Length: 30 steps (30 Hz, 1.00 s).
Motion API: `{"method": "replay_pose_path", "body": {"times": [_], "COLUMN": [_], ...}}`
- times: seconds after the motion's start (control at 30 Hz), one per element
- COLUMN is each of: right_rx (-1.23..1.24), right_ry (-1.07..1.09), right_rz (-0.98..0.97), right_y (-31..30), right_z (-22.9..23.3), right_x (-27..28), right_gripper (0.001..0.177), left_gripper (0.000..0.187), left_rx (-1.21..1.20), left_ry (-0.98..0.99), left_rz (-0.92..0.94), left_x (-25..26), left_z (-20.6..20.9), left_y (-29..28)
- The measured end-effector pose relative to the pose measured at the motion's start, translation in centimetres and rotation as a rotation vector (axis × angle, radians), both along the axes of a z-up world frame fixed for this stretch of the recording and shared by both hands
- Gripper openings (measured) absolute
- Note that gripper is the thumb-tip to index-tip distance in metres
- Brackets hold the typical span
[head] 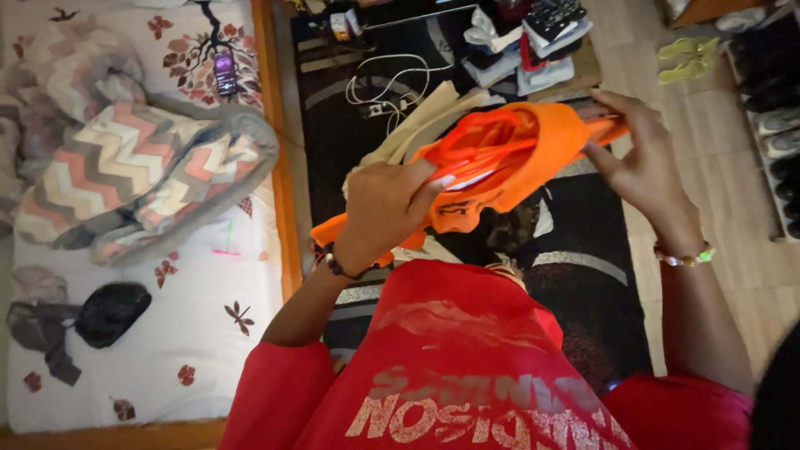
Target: Hanging clothes on hangers and placing them on a closet rod.
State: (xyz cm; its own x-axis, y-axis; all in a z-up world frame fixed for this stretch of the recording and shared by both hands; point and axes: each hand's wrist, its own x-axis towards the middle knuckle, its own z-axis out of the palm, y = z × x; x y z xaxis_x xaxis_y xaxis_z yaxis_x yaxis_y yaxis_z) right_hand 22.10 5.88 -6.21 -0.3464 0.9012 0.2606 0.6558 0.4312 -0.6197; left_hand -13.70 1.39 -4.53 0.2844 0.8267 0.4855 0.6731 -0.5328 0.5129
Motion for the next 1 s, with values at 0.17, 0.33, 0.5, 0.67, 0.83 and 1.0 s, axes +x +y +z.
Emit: {"method": "replay_pose_path", "body": {"times": [0.17,0.33,0.5,0.67,0.83,1.0], "right_rx": [-0.155,-0.353,-0.487,-0.392,-0.120,-0.059], "right_ry": [0.309,0.423,0.220,0.137,0.039,0.298], "right_rz": [-0.108,-0.225,-0.408,-0.449,-0.512,-0.589], "right_y": [-0.7,-2.0,-3.7,-6.7,-9.4,-11.9], "right_z": [-2.3,-5.4,-4.8,-11.4,-18.0,-22.4], "right_x": [1.6,5.5,6.1,9.2,13.5,15.4], "right_gripper": [0.049,0.033,0.025,0.016,0.009,0.008], "left_gripper": [0.014,0.016,0.017,0.018,0.019,0.019], "left_rx": [0.028,0.099,0.172,0.173,0.210,0.232], "left_ry": [-0.085,-0.106,-0.108,-0.064,-0.054,-0.074], "left_rz": [-0.082,-0.082,-0.064,-0.056,-0.002,0.018], "left_x": [-1.1,-1.8,-2.0,-2.1,-3.4,-3.9], "left_z": [0.6,1.3,0.1,-0.4,0.6,0.2], "left_y": [-0.8,-0.9,-0.8,-1.1,-1.1,-1.1]}}
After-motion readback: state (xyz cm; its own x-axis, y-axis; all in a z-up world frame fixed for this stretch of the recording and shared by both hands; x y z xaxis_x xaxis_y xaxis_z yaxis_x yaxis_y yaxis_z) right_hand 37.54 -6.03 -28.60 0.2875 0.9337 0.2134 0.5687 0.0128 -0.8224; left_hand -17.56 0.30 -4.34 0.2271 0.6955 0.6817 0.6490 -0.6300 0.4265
